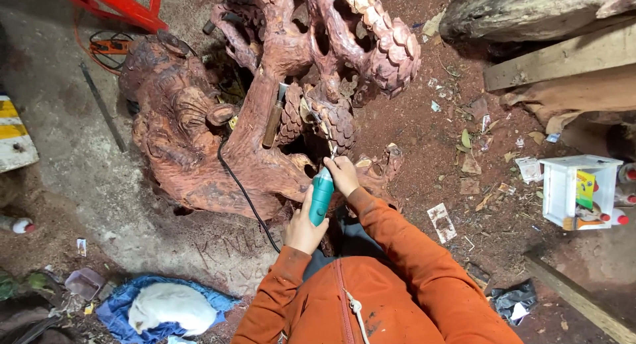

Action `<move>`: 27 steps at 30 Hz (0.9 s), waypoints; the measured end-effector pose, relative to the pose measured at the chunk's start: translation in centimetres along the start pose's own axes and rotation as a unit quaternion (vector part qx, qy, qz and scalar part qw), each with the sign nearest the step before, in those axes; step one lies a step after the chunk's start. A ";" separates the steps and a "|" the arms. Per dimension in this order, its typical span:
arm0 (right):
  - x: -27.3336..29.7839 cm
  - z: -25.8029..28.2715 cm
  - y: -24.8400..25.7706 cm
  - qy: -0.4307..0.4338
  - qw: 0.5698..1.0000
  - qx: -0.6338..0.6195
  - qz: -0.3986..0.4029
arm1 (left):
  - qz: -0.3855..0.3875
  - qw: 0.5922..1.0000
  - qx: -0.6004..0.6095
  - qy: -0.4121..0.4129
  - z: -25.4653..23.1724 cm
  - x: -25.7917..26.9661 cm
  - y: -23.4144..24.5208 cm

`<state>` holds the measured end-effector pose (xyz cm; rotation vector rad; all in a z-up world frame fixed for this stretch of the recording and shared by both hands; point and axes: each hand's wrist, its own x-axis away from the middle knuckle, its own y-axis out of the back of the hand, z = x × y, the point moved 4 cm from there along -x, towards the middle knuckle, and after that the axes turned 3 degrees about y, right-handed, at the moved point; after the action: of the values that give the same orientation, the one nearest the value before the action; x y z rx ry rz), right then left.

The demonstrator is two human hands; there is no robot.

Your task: Carving details into a large wooden sculpture using a handheld rotary power tool.

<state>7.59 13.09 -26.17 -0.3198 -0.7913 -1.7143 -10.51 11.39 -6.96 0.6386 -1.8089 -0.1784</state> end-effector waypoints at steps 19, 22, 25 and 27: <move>-1.2 -1.0 0.7 -0.034 0.998 -0.033 0.049 | -0.019 0.998 -0.039 0.051 -2.2 -0.5 -2.6; -1.7 -2.1 0.4 -0.024 0.998 -0.039 0.051 | -0.028 0.998 -0.029 0.052 -2.2 -0.4 -3.2; -2.3 -3.9 -0.1 -0.024 0.997 -0.036 0.066 | -0.029 0.998 -0.028 0.055 -2.2 -0.2 -3.5; -1.5 -2.9 0.4 -0.028 0.996 -0.037 0.073 | -0.025 0.998 -0.031 0.055 -2.4 0.3 -3.3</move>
<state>8.92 12.30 -29.06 -0.4675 -0.7283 -1.6044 -7.29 8.87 -7.31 0.6380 -1.6765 -0.2288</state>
